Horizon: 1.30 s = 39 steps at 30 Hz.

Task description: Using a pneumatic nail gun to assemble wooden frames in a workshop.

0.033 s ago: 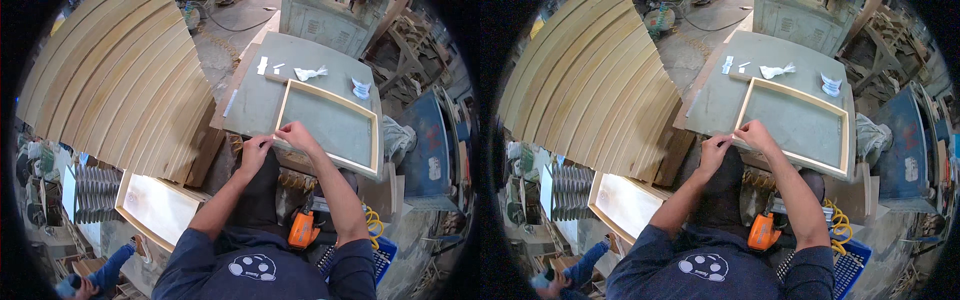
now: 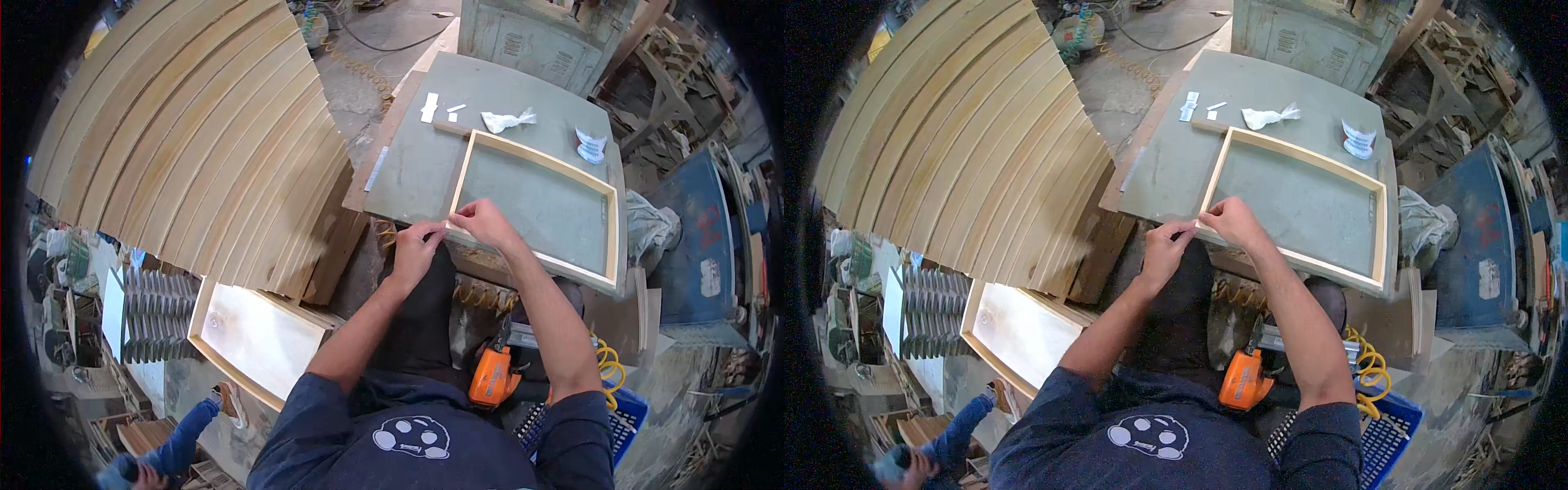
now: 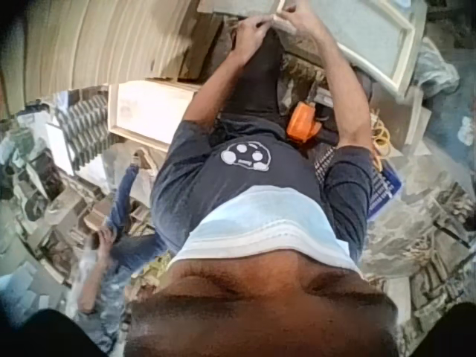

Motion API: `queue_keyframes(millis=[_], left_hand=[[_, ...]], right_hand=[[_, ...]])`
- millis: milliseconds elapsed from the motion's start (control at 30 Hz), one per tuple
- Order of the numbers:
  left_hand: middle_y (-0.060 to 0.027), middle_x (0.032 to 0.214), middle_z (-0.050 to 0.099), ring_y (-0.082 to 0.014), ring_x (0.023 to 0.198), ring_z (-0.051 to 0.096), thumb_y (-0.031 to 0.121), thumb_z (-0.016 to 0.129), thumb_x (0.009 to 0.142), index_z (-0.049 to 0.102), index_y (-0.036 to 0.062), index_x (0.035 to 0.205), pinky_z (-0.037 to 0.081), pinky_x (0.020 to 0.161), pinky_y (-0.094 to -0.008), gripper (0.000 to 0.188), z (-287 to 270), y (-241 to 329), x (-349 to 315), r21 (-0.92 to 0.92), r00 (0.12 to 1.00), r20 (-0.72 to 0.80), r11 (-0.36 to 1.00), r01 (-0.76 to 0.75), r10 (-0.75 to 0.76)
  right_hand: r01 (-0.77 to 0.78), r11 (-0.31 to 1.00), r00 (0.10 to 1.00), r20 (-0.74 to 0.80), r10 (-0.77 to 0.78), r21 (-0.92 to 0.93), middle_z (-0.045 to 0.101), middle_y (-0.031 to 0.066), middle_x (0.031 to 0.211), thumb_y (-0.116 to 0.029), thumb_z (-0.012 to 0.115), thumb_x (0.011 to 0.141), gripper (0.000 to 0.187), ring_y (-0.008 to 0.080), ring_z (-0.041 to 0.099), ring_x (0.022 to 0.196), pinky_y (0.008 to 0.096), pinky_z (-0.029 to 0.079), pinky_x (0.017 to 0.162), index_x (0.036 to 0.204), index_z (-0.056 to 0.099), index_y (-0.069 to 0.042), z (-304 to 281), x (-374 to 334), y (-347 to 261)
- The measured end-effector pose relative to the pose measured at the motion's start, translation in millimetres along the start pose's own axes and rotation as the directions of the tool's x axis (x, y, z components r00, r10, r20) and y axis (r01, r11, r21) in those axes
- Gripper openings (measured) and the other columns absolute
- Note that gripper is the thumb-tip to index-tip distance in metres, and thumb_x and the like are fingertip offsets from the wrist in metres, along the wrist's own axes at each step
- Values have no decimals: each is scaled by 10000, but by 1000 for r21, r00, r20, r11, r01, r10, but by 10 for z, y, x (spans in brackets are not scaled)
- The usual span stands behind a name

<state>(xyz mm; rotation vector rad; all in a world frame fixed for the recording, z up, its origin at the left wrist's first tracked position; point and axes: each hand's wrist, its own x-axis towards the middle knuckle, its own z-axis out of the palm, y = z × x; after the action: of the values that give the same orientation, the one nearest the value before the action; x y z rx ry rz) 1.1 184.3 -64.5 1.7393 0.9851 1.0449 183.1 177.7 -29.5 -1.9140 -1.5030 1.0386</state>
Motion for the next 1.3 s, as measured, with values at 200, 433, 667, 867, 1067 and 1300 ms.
queue_keyframes(millis=[200,433,667,867,1067,1300], left_hand=[[-137,861,717,-119,760,661,91,690,854,701,-13,994,511,714,-271,175,-5,0,6,96,996,21,992,-87,86],[-50,772,695,-69,723,600,73,680,866,690,-31,983,490,684,-245,156,2,-17,16,28,993,56,994,105,-106],[25,777,635,-55,747,537,73,656,882,677,-43,916,446,707,-216,123,-27,-58,-1,-47,991,100,995,92,-87],[-9,847,682,-61,781,563,73,642,897,685,-47,1022,462,731,-235,179,17,-121,25,-17,996,88,1000,-26,27],[-91,871,716,-85,788,604,102,663,884,685,-35,1027,486,737,-264,199,9,-26,5,105,997,66,994,-38,31],[-136,850,720,-174,762,684,97,701,822,697,-12,981,518,716,-307,193,-20,-3,105,208,997,78,978,-21,5]], right_hand=[[25,998,1000,4,-26,60,709,195,836,-295,697,820,352,234,684,754,359,527,715,944,717,34,8,-3,25],[-7,999,998,-58,9,34,705,175,852,-318,709,802,295,307,691,802,407,539,735,914,737,-47,112,46,58],[-54,996,987,-146,64,67,697,185,912,-286,715,787,279,333,681,871,428,541,777,930,715,-46,167,-20,3],[-78,997,953,-295,72,-5,703,177,882,-327,685,774,300,326,681,853,418,539,792,886,730,-53,236,-149,-111],[-78,995,925,-376,52,-55,703,173,867,-357,681,782,322,324,681,842,411,538,770,867,731,-50,275,-181,-108],[-85,996,974,-214,76,-31,701,171,818,-415,689,791,383,295,682,769,401,530,734,843,736,-38,178,-61,-50]])
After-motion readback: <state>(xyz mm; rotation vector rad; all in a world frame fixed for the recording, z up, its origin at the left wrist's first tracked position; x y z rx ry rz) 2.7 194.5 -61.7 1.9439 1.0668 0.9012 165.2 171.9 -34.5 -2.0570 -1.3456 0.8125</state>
